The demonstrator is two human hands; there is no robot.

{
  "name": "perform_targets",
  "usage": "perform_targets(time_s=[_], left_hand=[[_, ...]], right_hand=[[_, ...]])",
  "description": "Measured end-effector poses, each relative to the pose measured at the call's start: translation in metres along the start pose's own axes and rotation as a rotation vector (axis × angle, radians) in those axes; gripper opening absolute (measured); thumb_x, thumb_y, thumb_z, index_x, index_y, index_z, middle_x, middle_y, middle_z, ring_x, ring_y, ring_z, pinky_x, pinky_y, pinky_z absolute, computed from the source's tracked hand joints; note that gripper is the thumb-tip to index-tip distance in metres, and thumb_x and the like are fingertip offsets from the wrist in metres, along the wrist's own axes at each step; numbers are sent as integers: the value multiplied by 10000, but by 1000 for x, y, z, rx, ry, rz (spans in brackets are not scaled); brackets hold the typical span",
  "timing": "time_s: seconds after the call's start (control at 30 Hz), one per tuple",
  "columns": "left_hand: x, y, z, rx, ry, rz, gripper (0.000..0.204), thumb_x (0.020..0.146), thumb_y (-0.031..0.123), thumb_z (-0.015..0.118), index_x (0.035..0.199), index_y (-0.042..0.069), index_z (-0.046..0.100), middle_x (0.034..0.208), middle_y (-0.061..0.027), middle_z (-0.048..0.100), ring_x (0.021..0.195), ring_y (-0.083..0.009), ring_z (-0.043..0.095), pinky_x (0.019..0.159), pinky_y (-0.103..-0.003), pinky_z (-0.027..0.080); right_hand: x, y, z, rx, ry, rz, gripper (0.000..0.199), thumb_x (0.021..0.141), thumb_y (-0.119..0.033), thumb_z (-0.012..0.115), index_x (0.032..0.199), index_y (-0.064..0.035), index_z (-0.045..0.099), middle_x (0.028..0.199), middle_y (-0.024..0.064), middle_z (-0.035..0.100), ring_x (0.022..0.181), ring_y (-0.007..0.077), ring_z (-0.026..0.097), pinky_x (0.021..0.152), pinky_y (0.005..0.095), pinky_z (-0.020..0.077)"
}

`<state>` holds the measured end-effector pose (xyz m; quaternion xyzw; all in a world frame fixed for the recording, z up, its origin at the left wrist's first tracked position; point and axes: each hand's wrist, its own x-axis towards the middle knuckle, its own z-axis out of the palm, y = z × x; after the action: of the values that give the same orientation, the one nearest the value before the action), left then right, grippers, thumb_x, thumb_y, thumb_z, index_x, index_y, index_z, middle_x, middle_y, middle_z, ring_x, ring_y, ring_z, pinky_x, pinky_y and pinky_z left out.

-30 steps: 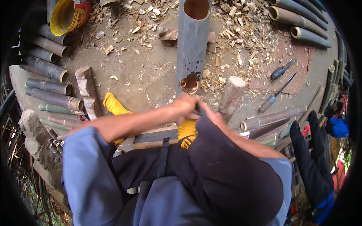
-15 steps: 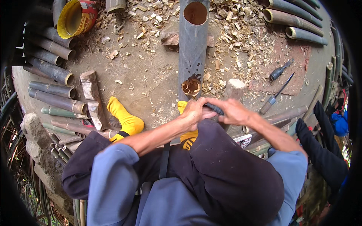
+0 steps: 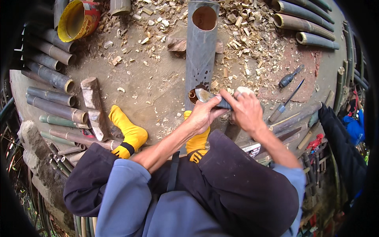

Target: The person carves and shapes bamboo sections on the ground using a large knife and a wooden mallet to strike the blade, creating rectangular openings in the bamboo.

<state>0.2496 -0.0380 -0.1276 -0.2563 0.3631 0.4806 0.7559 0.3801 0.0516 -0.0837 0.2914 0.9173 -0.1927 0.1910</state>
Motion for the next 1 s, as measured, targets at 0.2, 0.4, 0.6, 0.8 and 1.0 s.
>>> perform_targets(time_s=[0.2, 0.4, 0.6, 0.8, 1.0], left_hand=[[6, -5, -8, -632, -247, 281, 325, 931, 202, 518, 1173, -9, 463, 1204, -140, 516, 1131, -222, 510, 1072, -360, 351], [-30, -13, -4, -49, -97, -270, 636, 812, 329, 663, 1267, -35, 409, 1271, -190, 484, 1231, -281, 438, 1064, -384, 324], [-45, -32, -9, 704, -173, 151, 508, 682, 166, 728, 1115, 10, 512, 1036, -114, 583, 962, -162, 566, 805, -276, 451], [-91, 106, 5, 2018, 99, 356, 476, 592, 222, 668, 970, -40, 547, 713, -218, 629, 670, -344, 641, 643, -403, 519], [-114, 152, 6, 2575, -113, 138, 387, 601, 227, 691, 861, -3, 521, 714, -190, 602, 649, -361, 610, 644, -414, 514]], right_hand=[[95, -21, -55, -503, -229, -465, 180, 750, -203, 581, 897, -121, 647, 783, 62, 650, 759, 202, 630, 689, 347, 446], [76, 28, -18, 232, -626, -169, 191, 670, -168, 662, 792, -21, 666, 772, 175, 668, 676, 321, 653, 606, 416, 526], [-12, -25, -23, 1120, 29, 110, 435, 776, -342, 646, 1029, 0, 555, 875, 133, 609, 776, 250, 584, 712, 361, 454], [20, -72, -65, 188, 572, -176, 440, 730, -242, 622, 1093, -12, 531, 915, 147, 571, 888, 285, 556, 758, 432, 414], [49, -126, 35, 600, 360, -223, 373, 742, -76, 566, 1095, -9, 468, 911, 169, 542, 870, 324, 553, 778, 449, 424]])
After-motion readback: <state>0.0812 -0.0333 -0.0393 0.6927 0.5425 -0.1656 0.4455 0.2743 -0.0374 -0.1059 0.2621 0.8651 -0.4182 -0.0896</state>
